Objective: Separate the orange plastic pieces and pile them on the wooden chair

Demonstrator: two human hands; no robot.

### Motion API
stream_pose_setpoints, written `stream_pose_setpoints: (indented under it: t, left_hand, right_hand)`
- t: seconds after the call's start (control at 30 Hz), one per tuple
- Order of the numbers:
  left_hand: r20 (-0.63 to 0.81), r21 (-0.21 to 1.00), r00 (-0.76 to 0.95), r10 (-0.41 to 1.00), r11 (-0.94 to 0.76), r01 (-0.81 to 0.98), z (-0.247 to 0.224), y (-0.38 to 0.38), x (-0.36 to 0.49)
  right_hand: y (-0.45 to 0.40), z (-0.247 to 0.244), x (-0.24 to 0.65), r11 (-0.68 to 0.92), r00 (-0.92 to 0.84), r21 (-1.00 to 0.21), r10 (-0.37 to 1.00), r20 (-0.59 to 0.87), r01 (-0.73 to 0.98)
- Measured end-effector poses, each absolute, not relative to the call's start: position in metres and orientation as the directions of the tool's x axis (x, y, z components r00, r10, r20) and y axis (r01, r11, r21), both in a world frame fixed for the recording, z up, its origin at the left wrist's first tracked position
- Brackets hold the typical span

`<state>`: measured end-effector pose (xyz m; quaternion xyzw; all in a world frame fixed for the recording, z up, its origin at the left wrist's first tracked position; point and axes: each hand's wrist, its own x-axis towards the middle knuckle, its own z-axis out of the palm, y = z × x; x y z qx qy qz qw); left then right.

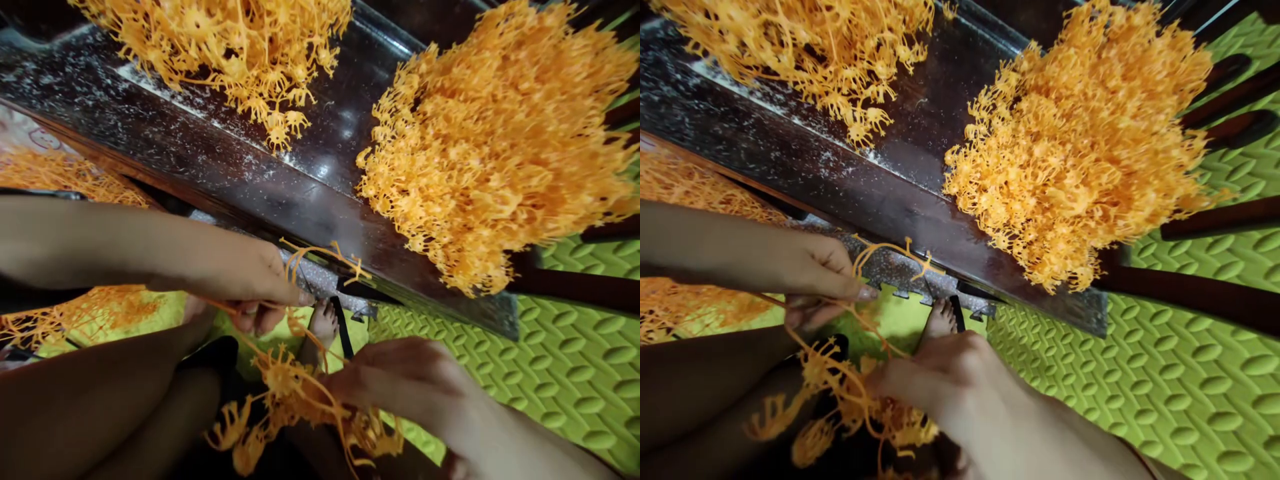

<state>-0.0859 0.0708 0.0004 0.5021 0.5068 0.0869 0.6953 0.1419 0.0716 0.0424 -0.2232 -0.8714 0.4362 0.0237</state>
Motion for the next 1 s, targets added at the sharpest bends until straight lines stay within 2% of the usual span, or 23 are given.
stream_pose_setpoints:
  t: [0.07, 0.1, 0.23, 0.33, 0.4, 0.47, 0.6, 0.7, 0.8, 0.9, 1.0]
  left_hand:
    - [-0.749, 0.658, 0.469, 0.467, 0.601, 0.454, -0.005, 0.076, -0.086]
    - [-0.759, 0.647, 0.468, 0.453, 0.604, 0.465, -0.006, 0.078, -0.086]
    - [-0.583, 0.808, 0.461, 0.669, 0.418, 0.415, -0.007, 0.081, -0.087]
    - [-0.477, 0.876, 0.510, 0.716, 0.342, 0.339, -0.002, 0.085, -0.089]
    - [-0.430, 0.903, 0.589, 0.684, 0.320, 0.288, 0.004, 0.088, -0.091]
    - [-0.431, 0.900, 0.671, 0.604, 0.339, 0.272, 0.010, 0.090, -0.094]
    - [-0.450, 0.886, 0.762, 0.466, 0.341, 0.315, 0.012, 0.087, -0.096]
    - [-0.428, 0.901, 0.789, 0.440, 0.269, 0.339, 0.004, 0.083, -0.096]
    - [-0.445, 0.894, 0.749, 0.490, 0.193, 0.405, -0.007, 0.081, -0.095]
    - [-0.410, 0.900, 0.728, 0.550, 0.112, 0.422, -0.016, 0.078, -0.096]
    - [-0.382, 0.900, 0.693, 0.611, 0.075, 0.430, -0.025, 0.073, -0.096]
  right_hand:
    - [0.071, 0.042, 0.142, 0.460, -0.877, -0.805, 0.458, -0.146, 0.374]
    - [0.072, 0.041, 0.142, 0.421, -0.871, -0.832, 0.472, -0.138, 0.360]
    - [0.077, 0.031, 0.142, 0.154, -0.821, -0.931, 0.534, -0.203, 0.330]
    - [0.081, 0.023, 0.145, -0.123, -0.757, -0.937, 0.560, -0.337, 0.326]
    - [0.081, 0.019, 0.147, -0.224, -0.720, -0.923, 0.578, -0.384, 0.312]
    - [0.081, 0.017, 0.149, -0.234, -0.705, -0.919, 0.590, -0.393, 0.317]
    - [0.079, 0.015, 0.149, -0.123, -0.709, -0.915, 0.596, -0.377, 0.384]
    - [0.076, 0.010, 0.149, 0.048, -0.727, -0.877, 0.582, -0.364, 0.478]
    - [0.072, 0.001, 0.151, 0.171, -0.709, -0.823, 0.618, -0.339, 0.542]
    - [0.069, -0.009, 0.153, 0.074, -0.659, -0.816, 0.635, -0.404, 0.573]
    - [0.066, -0.017, 0.153, -0.202, -0.620, -0.831, 0.580, -0.528, 0.518]
